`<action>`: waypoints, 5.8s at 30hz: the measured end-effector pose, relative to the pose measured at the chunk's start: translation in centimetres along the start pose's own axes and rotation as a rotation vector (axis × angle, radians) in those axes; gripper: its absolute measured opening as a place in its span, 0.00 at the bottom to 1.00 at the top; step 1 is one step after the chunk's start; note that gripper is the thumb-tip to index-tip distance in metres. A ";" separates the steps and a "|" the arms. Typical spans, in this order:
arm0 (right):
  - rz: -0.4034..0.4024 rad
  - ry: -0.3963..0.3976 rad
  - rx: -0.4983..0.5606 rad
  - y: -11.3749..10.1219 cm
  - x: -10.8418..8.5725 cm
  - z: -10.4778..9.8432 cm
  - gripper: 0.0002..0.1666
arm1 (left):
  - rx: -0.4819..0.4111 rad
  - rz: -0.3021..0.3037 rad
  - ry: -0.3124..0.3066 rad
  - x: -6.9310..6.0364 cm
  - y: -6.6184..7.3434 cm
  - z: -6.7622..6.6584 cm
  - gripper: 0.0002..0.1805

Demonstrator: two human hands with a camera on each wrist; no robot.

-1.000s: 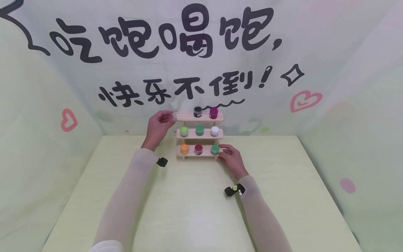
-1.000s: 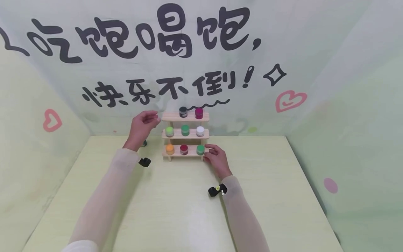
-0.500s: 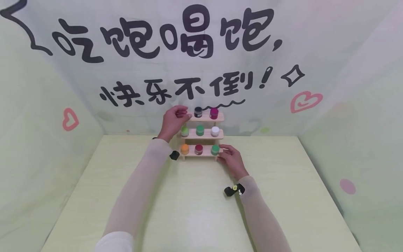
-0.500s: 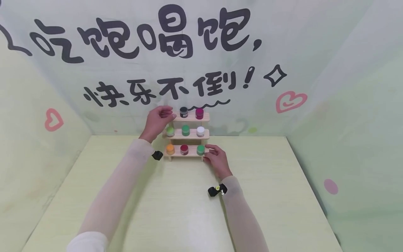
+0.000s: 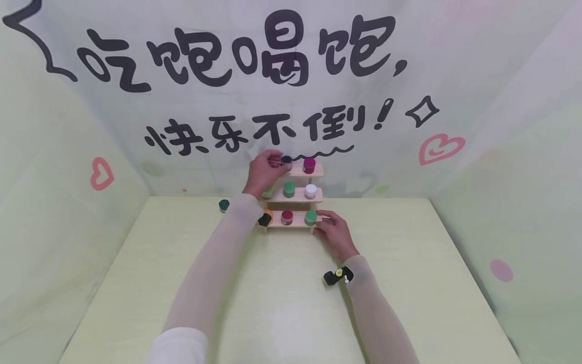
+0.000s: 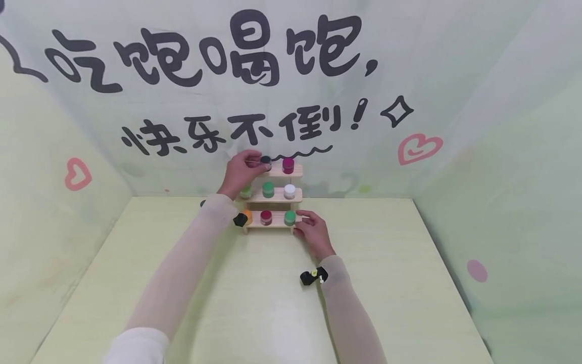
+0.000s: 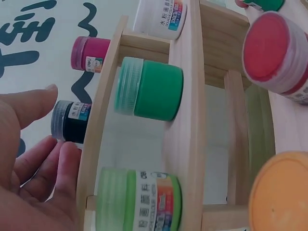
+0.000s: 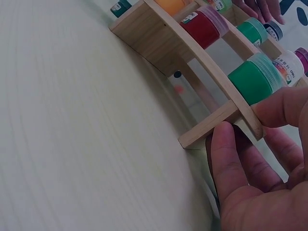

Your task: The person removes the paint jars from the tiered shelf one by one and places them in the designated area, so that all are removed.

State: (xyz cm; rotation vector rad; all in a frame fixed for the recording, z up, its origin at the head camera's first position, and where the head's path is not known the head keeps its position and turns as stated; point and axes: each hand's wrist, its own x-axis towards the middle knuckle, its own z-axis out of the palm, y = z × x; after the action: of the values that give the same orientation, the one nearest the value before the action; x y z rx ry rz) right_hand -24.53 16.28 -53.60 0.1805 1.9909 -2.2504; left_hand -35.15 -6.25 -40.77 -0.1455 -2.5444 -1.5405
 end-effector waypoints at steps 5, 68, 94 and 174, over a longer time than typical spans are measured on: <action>-0.005 -0.006 -0.010 0.2 -0.1 0.0 0.22 | 0.085 0.008 0.018 0.1 0.0 0.5 0.28; 0.003 0.009 0.020 -0.1 -0.3 0.2 0.21 | -0.267 -0.050 0.070 -7.7 -9.7 -10.8 0.28; 0.014 0.002 0.007 -0.2 -0.2 0.0 0.22 | -0.122 -0.293 0.235 -8.9 -18.0 -13.1 0.27; 0.052 0.005 -0.005 0.2 0.3 0.8 0.22 | -0.164 -0.039 0.126 -5.8 -2.3 -4.3 0.19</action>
State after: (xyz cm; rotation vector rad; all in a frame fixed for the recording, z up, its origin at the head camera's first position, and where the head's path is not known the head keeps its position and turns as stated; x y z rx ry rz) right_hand -24.78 15.48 -53.78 0.2352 1.9701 -2.2155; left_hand -29.51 -11.15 -41.92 -0.0183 -2.3386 -1.7142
